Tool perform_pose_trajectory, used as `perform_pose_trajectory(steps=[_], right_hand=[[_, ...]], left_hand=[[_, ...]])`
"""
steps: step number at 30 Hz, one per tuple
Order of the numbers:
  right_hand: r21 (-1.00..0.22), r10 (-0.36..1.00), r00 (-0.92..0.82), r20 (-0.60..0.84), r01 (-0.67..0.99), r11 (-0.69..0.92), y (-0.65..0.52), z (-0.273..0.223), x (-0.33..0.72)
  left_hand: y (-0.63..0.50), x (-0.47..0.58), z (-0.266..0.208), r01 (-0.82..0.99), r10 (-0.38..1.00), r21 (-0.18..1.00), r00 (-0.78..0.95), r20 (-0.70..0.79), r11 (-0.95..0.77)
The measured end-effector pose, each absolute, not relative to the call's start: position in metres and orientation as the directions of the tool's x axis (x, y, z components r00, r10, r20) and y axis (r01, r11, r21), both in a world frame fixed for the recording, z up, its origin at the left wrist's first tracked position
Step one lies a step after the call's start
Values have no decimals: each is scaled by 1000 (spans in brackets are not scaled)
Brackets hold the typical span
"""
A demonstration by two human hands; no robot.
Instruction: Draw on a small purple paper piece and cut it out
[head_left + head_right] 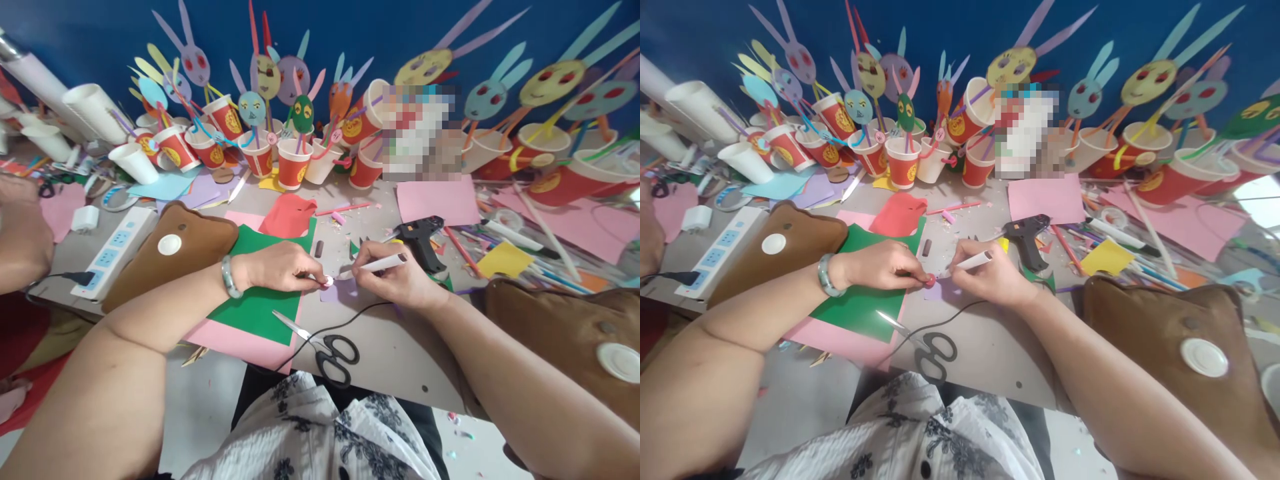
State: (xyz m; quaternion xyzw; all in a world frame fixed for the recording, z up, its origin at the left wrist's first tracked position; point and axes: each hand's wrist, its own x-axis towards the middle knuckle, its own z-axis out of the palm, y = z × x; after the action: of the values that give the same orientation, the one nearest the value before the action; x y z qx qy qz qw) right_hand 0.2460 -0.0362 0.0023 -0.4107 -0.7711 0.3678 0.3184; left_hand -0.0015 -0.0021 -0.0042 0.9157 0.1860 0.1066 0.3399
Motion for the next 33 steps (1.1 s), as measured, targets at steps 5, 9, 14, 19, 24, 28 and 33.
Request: perform_pose_trajectory(steps=[5, 9, 14, 19, 24, 28, 33], right_hand=[[-806, 850, -501, 163, 429, 408, -39, 3, 243], [-783, 806, -565, 178, 414, 464, -39, 2, 245], [-797, 768, -619, 168, 373, 475, -37, 1, 248], [-808, 814, -556, 169, 395, 438, -36, -2, 248], [-825, 770, -621, 146, 354, 441, -35, -1, 249], [-837, 764, -628, 149, 331, 435, -35, 1, 250], [-834, 780, -600, 177, 329, 442, -35, 0, 250]], left_hand=[[-1, -2, -9, 267, 412, 615, 905, 105, -742], [-1, -2, -9, 269, 413, 597, 903, 116, -756], [-1, -2, -8, 257, 407, 582, 902, 142, -772], [-2, -1, -7, 236, 396, 564, 901, 179, -792], [-2, 0, -3, 254, 393, 546, 907, 153, -799], [-3, 0, 0, 259, 388, 540, 911, 139, -801], [-3, 1, 0, 270, 402, 550, 906, 132, -790]])
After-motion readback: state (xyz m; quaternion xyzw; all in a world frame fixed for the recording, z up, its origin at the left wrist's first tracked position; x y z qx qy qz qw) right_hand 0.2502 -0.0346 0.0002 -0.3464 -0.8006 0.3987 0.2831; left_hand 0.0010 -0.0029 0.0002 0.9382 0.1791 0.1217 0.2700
